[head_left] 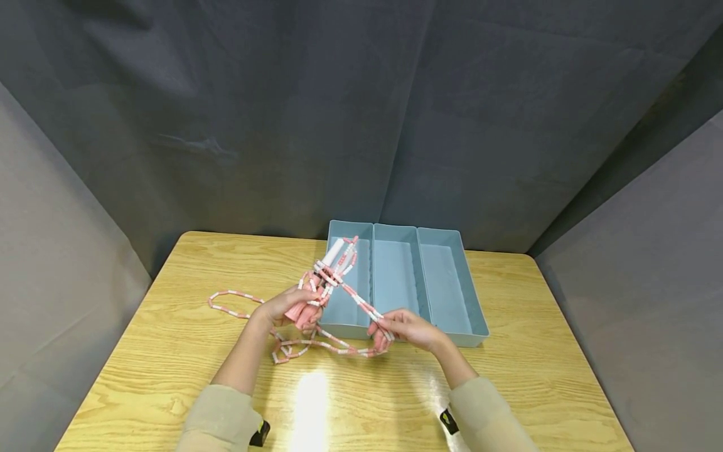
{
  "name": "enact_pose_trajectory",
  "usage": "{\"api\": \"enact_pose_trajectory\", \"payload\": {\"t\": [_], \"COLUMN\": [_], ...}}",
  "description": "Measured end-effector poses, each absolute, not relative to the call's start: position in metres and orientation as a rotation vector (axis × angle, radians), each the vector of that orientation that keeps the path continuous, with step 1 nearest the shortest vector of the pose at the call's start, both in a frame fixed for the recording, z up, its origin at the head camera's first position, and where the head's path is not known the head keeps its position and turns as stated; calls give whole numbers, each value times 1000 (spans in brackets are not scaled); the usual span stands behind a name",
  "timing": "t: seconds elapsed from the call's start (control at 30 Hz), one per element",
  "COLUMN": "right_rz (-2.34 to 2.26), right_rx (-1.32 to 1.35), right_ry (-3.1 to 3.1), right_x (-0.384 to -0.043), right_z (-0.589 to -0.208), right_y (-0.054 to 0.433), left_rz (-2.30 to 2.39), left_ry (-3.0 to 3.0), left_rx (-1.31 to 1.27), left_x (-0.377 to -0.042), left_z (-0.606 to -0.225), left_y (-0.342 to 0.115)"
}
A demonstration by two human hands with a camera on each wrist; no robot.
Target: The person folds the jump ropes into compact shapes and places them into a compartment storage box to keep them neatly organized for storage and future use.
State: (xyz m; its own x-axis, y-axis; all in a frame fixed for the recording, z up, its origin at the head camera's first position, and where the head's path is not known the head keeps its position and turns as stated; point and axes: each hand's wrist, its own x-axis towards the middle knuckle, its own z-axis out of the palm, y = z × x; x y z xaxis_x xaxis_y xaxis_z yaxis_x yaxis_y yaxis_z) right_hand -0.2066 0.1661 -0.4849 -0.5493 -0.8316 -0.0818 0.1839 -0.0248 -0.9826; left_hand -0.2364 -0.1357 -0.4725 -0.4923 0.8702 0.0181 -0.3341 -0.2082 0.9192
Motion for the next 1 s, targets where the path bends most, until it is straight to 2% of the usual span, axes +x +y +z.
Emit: {"api": "enact_pose_trajectory", "payload": {"t": [0.2, 0.5, 1.0], "right_rz": [-1645, -1595, -1642], "right_rx": [-726, -732, -777], "right_ry": [1527, 1561, 1556], "right_x": [-207, -206, -204], "right_z": [-488, -488, -490], "right_y": [168, 169, 171], "left_rz": [1820, 1835, 1843], "left_ry": [1193, 1168, 1111], "left_rx": [691, 698, 684], "left_x": [-242, -234, -235], "left_z": [-488, -470, -470], "left_y": [-135, -133, -133]}}
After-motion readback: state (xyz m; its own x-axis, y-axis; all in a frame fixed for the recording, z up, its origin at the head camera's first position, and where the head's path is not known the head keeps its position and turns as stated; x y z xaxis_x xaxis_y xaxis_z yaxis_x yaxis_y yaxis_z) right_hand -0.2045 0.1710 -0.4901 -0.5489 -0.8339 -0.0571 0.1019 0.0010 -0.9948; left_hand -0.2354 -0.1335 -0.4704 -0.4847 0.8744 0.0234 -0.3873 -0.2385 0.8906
